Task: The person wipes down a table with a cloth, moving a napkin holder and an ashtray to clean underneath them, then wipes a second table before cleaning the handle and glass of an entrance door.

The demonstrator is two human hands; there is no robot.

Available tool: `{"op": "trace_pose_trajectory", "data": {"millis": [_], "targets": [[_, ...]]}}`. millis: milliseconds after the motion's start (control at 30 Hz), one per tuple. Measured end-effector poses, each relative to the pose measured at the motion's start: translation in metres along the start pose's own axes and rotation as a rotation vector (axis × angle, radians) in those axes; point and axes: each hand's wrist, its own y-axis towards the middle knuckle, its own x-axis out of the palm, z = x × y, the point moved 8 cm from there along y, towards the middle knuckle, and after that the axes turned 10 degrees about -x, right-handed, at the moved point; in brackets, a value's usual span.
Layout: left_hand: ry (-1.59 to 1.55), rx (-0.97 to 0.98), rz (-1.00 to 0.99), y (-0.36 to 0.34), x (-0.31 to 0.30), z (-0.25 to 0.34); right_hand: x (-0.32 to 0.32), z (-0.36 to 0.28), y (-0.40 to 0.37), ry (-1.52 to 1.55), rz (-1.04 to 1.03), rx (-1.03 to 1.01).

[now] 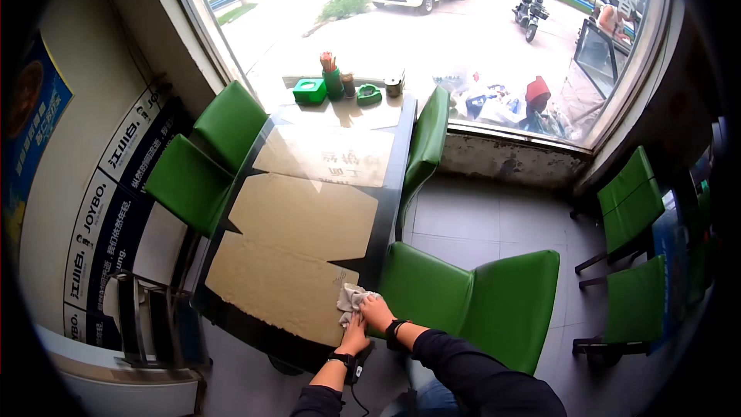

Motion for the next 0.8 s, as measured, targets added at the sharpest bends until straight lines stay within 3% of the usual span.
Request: {"op": "trace_pose_trajectory", "data": {"millis": [167, 233, 267, 300, 367, 467, 600, 667, 800], "targets": [[0.022, -0.031, -0.014, -0.104, 0.034, -0.03, 0.007, -0.077, -0.055, 0.447, -0.101, 0.206], [-0.115, -0.096, -0.08, -0.145, 0.051, -0.048, 0.062, -0.097, -0.092, 0.691, -0.346, 0.338], [-0.246, -0.052, -0.024, -0.166, 0.051, -0.047, 0.064, -0.118, -0.109, 0.697, -0.413, 0.31], [-0.389, -0.081, -0.126, -0.183, 0.061, -0.053, 0.064, -0.132, -0.127, 0.696, -0.483, 0.283], [-0.834, -0.291, -0.3, -0.235, 0.069, -0.049, 0.075, -0.16, -0.181, 1.179, -0.651, 0.581], [-1.087, -0.238, -0.282, -0.288, 0.057, -0.018, -0.012, -0.192, -0.208, 1.328, -0.443, 0.598], [-1.267, -0.055, -0.356, -0.321, 0.041, 0.036, -0.047, -0.194, -0.245, 1.554, -0.202, 0.66], [-1.396, 0.124, -0.241, -0.329, 0.022, 0.075, -0.066, -0.186, -0.264, 1.587, -0.105, 0.647], [-1.122, 0.167, -0.325, -0.325, 0.042, 0.13, -0.117, -0.176, -0.301, 1.555, 0.068, 0.658]]}}
